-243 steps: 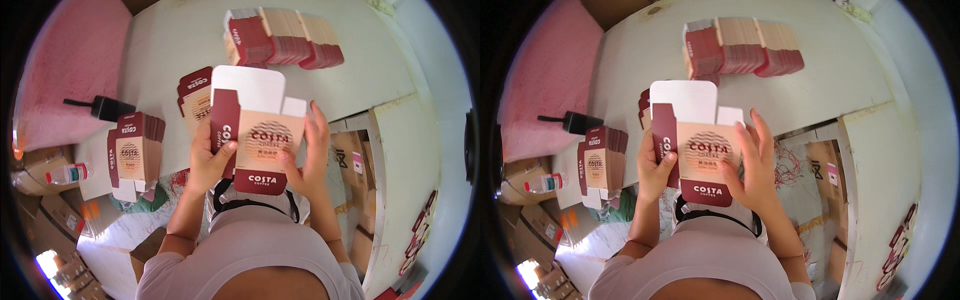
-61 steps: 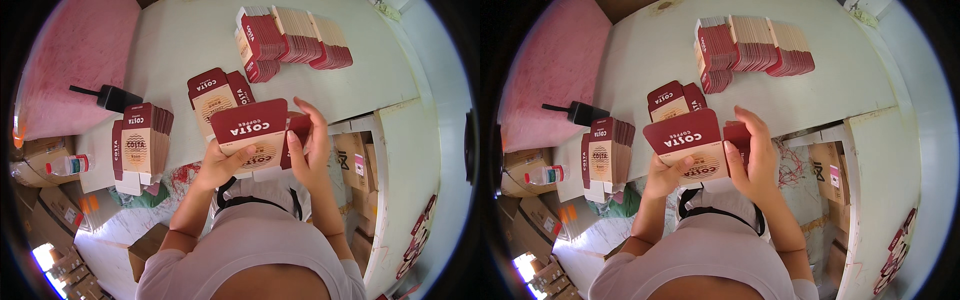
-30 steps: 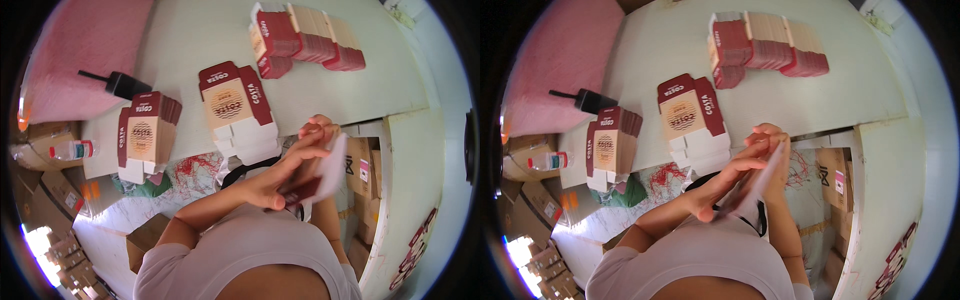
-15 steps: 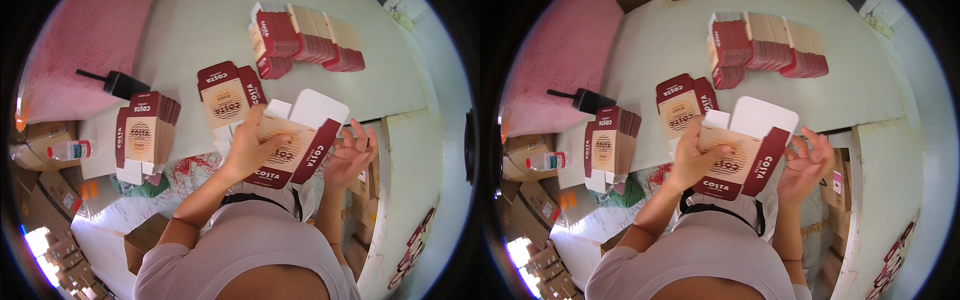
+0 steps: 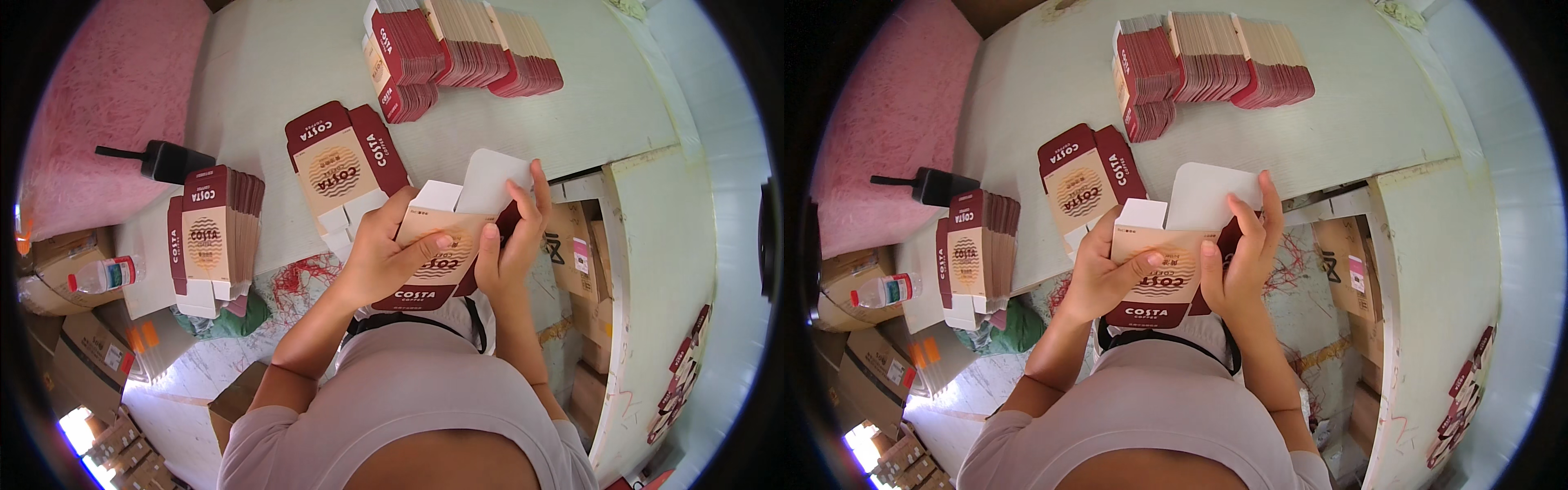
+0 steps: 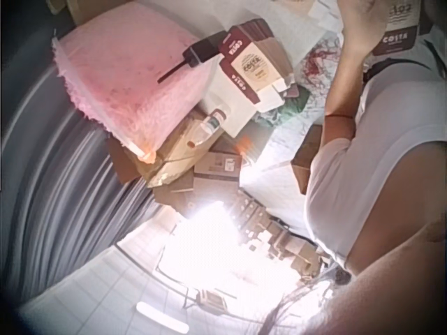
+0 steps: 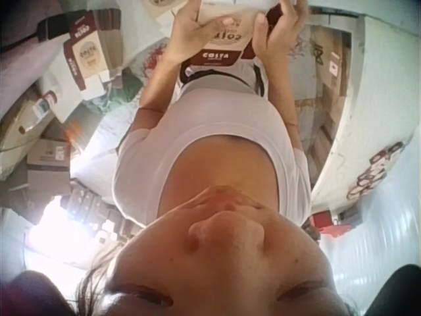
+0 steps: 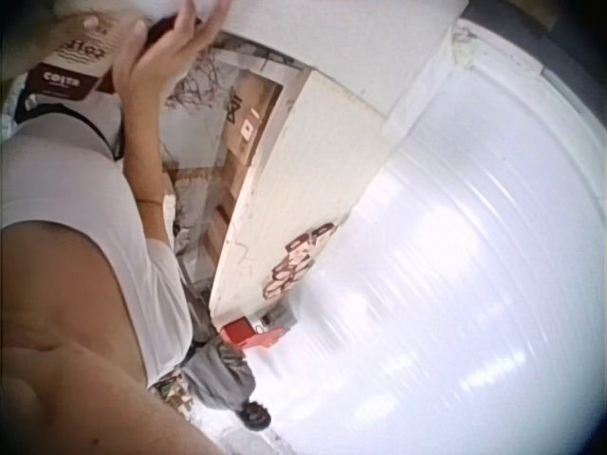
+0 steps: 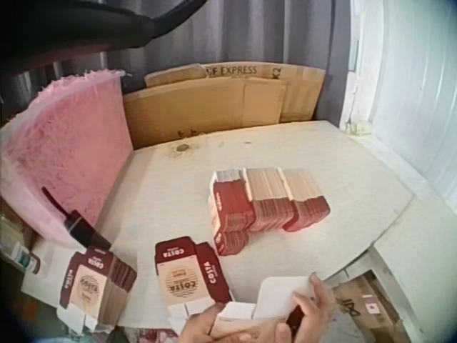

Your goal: The person assembles cardboard coffee boxes by hand, taking flat cutouts from a stack and folding the flaps together until they form a rectangular box.

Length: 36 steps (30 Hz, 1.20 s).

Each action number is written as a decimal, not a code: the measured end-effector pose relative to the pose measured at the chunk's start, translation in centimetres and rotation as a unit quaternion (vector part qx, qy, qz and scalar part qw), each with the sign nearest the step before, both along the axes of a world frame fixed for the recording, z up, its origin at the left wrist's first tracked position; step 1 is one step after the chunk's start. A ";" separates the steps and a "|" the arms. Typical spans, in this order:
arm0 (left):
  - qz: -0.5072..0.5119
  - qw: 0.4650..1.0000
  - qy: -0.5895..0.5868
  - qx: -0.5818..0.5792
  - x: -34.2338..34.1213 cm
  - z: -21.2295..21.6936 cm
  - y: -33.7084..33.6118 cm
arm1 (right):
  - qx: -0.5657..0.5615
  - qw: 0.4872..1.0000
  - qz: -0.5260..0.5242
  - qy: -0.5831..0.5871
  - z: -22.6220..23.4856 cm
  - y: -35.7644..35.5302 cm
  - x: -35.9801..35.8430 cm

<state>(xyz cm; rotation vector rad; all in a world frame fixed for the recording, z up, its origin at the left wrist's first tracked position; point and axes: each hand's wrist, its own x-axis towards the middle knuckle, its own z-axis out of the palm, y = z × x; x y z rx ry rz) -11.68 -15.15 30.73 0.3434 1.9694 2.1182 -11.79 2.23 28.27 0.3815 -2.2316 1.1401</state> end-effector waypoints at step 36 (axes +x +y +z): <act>0.127 0.981 0.144 0.009 0.9 -1.4 1.8 | -0.152 0.982 0.108 0.017 -0.2 -0.1 1.9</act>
